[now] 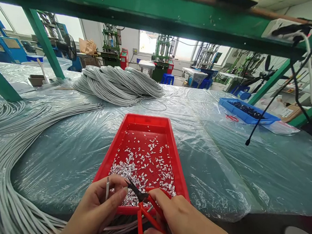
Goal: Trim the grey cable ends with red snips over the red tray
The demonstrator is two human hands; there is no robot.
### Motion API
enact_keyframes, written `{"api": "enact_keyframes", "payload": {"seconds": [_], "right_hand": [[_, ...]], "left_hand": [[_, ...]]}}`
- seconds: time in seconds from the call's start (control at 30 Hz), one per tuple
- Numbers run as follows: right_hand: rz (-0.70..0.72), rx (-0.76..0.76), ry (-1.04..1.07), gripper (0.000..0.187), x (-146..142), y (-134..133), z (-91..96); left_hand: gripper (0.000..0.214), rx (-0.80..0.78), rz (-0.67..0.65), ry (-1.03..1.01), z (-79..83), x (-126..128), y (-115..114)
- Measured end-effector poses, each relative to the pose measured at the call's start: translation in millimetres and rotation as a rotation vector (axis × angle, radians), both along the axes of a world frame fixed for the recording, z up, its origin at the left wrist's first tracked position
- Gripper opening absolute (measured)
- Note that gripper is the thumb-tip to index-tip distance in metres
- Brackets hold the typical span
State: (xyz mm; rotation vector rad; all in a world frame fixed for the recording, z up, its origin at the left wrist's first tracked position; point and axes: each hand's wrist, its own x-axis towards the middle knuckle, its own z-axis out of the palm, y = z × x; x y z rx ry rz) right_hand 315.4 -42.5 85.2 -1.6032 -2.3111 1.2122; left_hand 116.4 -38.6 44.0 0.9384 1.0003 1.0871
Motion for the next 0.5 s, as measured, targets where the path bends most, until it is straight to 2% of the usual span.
{"api": "enact_keyframes", "payload": {"seconds": [0.1, 0.27, 0.33, 0.4, 0.5], "right_hand": [[-0.001, 0.051, 0.04, 0.049, 4, 5, -8.9], [-0.183, 0.082, 0.131, 0.061, 5, 10, -17.0], [-0.215, 0.069, 0.162, 0.067, 5, 6, -15.9], [-0.187, 0.035, 0.158, 0.069, 3, 0, -12.7], [-0.125, -0.026, 0.106, 0.063, -1, -5, -6.2]], "left_hand": [[0.024, -0.011, -0.008, -0.008, 1.9, 1, 2], [0.03, -0.048, 0.009, -0.054, 0.8, -1, 5], [0.03, -0.047, -0.008, -0.077, 0.0, -2, 6], [0.03, -0.048, -0.022, -0.088, -0.6, -2, 5], [0.031, -0.06, -0.024, -0.08, -0.4, -2, 4]]}}
